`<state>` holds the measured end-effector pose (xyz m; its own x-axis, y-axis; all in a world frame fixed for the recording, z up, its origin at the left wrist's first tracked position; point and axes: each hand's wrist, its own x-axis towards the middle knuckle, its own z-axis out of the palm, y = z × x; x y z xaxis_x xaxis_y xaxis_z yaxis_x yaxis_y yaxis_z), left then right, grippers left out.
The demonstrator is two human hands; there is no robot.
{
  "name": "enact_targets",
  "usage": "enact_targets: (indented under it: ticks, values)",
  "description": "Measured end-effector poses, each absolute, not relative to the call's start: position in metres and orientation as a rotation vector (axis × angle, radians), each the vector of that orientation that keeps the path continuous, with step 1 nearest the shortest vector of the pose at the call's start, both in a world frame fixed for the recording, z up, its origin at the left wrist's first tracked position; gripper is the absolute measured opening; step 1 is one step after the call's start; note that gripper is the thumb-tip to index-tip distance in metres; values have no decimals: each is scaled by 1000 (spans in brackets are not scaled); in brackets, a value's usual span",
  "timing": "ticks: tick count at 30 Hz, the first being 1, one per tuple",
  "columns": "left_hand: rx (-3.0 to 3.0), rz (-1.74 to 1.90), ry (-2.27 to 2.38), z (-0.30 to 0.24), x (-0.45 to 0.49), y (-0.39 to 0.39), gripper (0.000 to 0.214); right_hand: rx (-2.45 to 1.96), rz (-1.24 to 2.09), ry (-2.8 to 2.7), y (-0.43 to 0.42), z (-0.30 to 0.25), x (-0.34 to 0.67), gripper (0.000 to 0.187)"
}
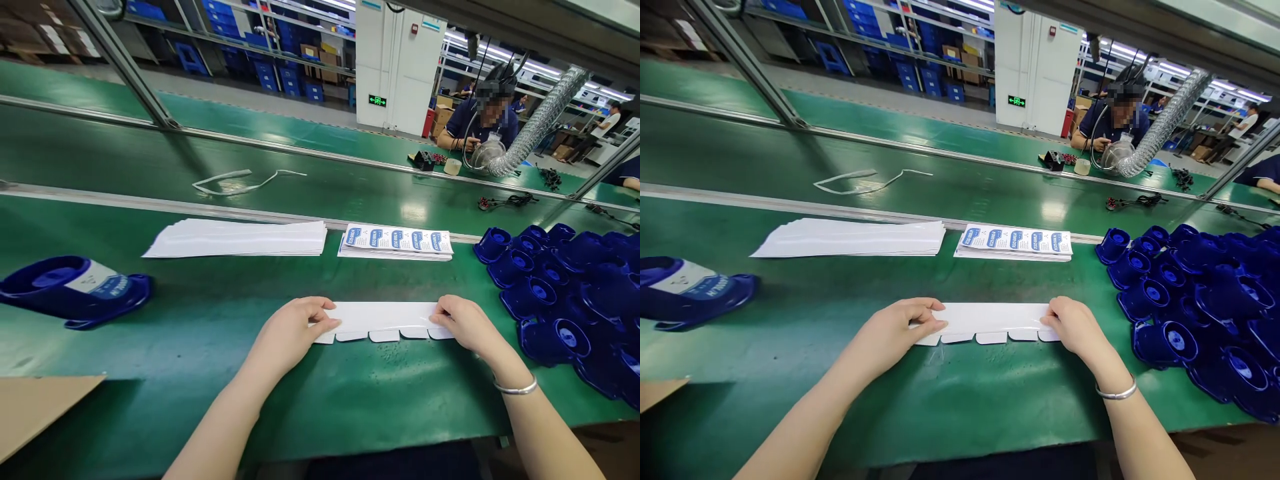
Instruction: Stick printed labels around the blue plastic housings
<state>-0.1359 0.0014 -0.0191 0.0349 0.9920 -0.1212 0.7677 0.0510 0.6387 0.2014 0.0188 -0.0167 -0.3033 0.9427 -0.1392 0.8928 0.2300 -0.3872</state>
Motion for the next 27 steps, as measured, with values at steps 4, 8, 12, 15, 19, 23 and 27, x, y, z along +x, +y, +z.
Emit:
enact_targets:
  ticks: [4, 8, 12, 15, 19, 23, 27]
  values:
    - [1732, 380, 1895, -10, -132, 12, 34, -1867, 566, -2364, 26, -15, 196, 16]
    - [1714, 273, 1915, -5, -133, 28, 27, -1930, 577, -2388, 36, -12, 190, 15]
    - [1757, 258, 1908, -6, -135, 41, 29, -1970, 644, -2424, 45, -9, 184, 20]
    - [1802, 298, 1852, -7, -140, 41, 32, -1932, 716, -2428, 49, -7, 186, 23]
    - [1879, 368, 1621, -2, -151, 33, 42, -1805, 830, -2418, 57, -4, 200, 24]
    - [1876, 404, 1426, 5, -149, 35, 47, -1759, 857, -2385, 72, 2, 222, 24]
    - [1793, 417, 1374, 1, -136, 57, 47, -1822, 823, -2353, 92, 3, 237, 26]
